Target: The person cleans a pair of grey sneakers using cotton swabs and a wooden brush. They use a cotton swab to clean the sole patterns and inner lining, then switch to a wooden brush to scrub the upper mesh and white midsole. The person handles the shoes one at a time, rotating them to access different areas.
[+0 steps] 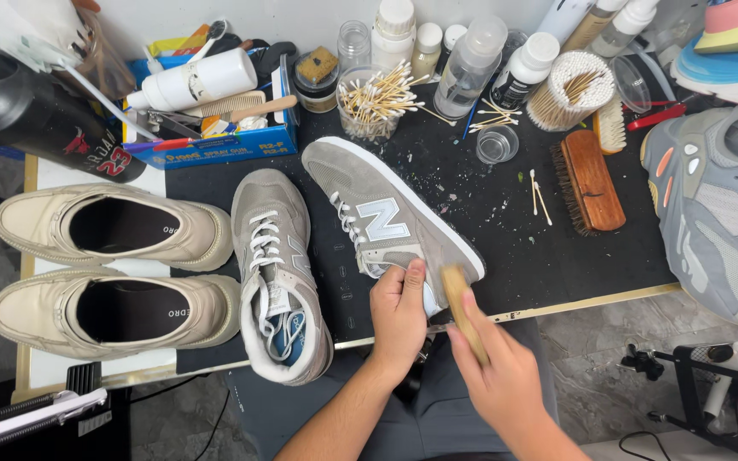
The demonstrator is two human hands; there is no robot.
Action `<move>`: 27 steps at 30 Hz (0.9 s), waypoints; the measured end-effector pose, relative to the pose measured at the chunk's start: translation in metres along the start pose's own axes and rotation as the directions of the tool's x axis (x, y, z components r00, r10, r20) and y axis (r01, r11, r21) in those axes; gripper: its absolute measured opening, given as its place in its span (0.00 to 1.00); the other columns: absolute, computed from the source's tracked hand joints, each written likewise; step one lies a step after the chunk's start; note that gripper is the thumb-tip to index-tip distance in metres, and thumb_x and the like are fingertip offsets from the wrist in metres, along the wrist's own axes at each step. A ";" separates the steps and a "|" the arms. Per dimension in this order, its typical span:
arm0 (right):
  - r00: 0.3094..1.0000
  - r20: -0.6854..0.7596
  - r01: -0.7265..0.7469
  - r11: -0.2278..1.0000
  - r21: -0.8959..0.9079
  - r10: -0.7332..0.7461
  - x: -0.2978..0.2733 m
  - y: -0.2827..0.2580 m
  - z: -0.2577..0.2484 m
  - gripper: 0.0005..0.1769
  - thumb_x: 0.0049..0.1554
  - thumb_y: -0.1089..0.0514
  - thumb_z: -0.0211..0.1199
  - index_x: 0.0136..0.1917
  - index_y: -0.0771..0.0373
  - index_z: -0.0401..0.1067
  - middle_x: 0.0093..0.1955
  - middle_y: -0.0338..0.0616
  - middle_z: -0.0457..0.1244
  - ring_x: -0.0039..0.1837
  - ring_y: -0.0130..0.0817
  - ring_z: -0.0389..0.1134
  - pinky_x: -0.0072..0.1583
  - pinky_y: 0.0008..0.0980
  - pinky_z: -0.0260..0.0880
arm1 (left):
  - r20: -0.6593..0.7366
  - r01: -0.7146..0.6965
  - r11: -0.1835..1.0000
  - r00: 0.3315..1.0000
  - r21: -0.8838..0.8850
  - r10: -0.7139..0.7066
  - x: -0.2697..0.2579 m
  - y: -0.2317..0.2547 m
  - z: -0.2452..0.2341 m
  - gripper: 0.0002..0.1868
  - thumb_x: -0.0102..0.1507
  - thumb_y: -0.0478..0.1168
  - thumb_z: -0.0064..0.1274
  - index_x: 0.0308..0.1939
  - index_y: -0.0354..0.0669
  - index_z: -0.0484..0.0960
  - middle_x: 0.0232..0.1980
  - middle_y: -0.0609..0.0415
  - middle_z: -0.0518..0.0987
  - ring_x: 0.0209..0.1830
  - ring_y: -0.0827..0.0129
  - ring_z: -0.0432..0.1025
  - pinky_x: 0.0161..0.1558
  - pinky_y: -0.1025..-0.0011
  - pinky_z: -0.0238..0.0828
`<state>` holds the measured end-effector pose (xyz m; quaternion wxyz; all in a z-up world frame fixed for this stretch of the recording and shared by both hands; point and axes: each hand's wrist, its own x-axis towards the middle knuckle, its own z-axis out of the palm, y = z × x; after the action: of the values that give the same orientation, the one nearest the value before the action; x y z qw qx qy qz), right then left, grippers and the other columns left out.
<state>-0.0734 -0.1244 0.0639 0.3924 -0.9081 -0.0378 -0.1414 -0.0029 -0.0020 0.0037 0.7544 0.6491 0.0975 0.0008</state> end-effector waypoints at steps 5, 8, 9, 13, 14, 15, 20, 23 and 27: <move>0.994 0.052 -0.097 0.995 0.035 0.096 -0.023 0.021 -0.003 0.30 0.54 0.58 0.68 0.70 0.62 0.69 0.44 0.52 0.71 0.41 0.40 0.75 0.44 0.33 0.73 | -0.003 -0.048 0.994 0.999 0.094 0.048 0.002 0.001 -0.001 0.26 0.72 0.50 0.48 0.23 0.37 0.69 0.20 0.62 0.66 0.23 0.81 0.56 0.24 0.71 0.55; 0.998 0.028 -0.057 0.993 0.102 0.054 -0.012 0.015 0.000 0.29 0.56 0.60 0.66 0.71 0.63 0.68 0.49 0.54 0.72 0.47 0.40 0.77 0.49 0.34 0.73 | -0.007 -0.030 0.993 1.000 0.113 0.031 -0.001 0.006 -0.003 0.26 0.72 0.50 0.47 0.23 0.37 0.70 0.20 0.61 0.67 0.24 0.81 0.56 0.24 0.71 0.55; 0.999 0.040 -0.034 0.994 0.100 0.030 -0.006 0.011 0.000 0.30 0.57 0.59 0.67 0.71 0.63 0.68 0.49 0.54 0.71 0.47 0.40 0.76 0.50 0.33 0.73 | 0.002 -0.028 0.994 1.000 0.102 0.028 -0.003 0.007 -0.006 0.26 0.72 0.50 0.46 0.24 0.37 0.70 0.20 0.61 0.66 0.24 0.81 0.56 0.24 0.70 0.55; 0.980 0.167 -0.124 0.986 0.109 0.105 0.022 0.002 0.002 0.31 0.56 0.58 0.67 0.72 0.58 0.68 0.45 0.53 0.71 0.43 0.40 0.74 0.48 0.33 0.72 | 0.021 -0.097 0.987 0.995 0.125 0.095 -0.016 0.006 -0.016 0.25 0.73 0.50 0.45 0.26 0.37 0.69 0.21 0.60 0.66 0.24 0.79 0.56 0.25 0.70 0.57; 0.962 0.217 -0.193 0.975 0.108 0.166 0.024 -0.001 0.000 0.32 0.55 0.58 0.67 0.73 0.56 0.68 0.43 0.53 0.71 0.42 0.39 0.73 0.48 0.33 0.72 | 0.027 -0.135 0.980 0.991 0.147 0.133 -0.020 0.006 -0.017 0.25 0.73 0.51 0.44 0.26 0.37 0.69 0.20 0.60 0.67 0.23 0.79 0.57 0.25 0.70 0.58; 0.965 0.222 -0.171 0.976 0.132 0.139 0.022 -0.004 -0.003 0.32 0.56 0.58 0.67 0.73 0.56 0.68 0.45 0.52 0.71 0.43 0.39 0.74 0.49 0.33 0.72 | 0.024 -0.137 0.980 0.991 0.142 0.135 -0.023 0.006 -0.018 0.26 0.73 0.51 0.44 0.26 0.36 0.69 0.21 0.60 0.66 0.24 0.79 0.56 0.26 0.70 0.57; 0.975 0.202 0.026 0.952 0.304 -0.091 -0.016 -0.008 -0.019 0.34 0.57 0.59 0.65 0.76 0.58 0.62 0.58 0.57 0.70 0.57 0.42 0.75 0.56 0.34 0.70 | 0.031 -0.149 0.976 0.989 0.157 0.146 -0.044 0.002 -0.026 0.25 0.73 0.51 0.45 0.27 0.36 0.72 0.21 0.60 0.67 0.25 0.79 0.57 0.27 0.71 0.58; 0.964 0.265 -0.081 0.950 0.303 -0.002 -0.050 -0.010 -0.024 0.33 0.61 0.59 0.62 0.78 0.56 0.60 0.59 0.56 0.71 0.61 0.43 0.74 0.57 0.32 0.69 | -0.007 -0.113 0.981 0.993 0.155 0.116 -0.041 -0.002 -0.027 0.26 0.73 0.50 0.47 0.26 0.34 0.71 0.21 0.59 0.65 0.26 0.78 0.56 0.27 0.70 0.57; 0.953 0.275 -0.180 0.966 0.187 0.124 -0.066 -0.013 -0.027 0.33 0.61 0.57 0.59 0.78 0.50 0.59 0.44 0.54 0.71 0.44 0.38 0.73 0.50 0.30 0.70 | -0.038 -0.149 0.985 0.987 0.091 0.153 -0.058 -0.010 -0.019 0.23 0.72 0.49 0.46 0.29 0.34 0.74 0.23 0.58 0.68 0.27 0.78 0.57 0.29 0.70 0.58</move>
<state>-0.1454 -0.1323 0.0721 0.4875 -0.8723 -0.0334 0.0151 -0.0641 0.0073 0.0003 0.7207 0.6868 0.0649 0.0685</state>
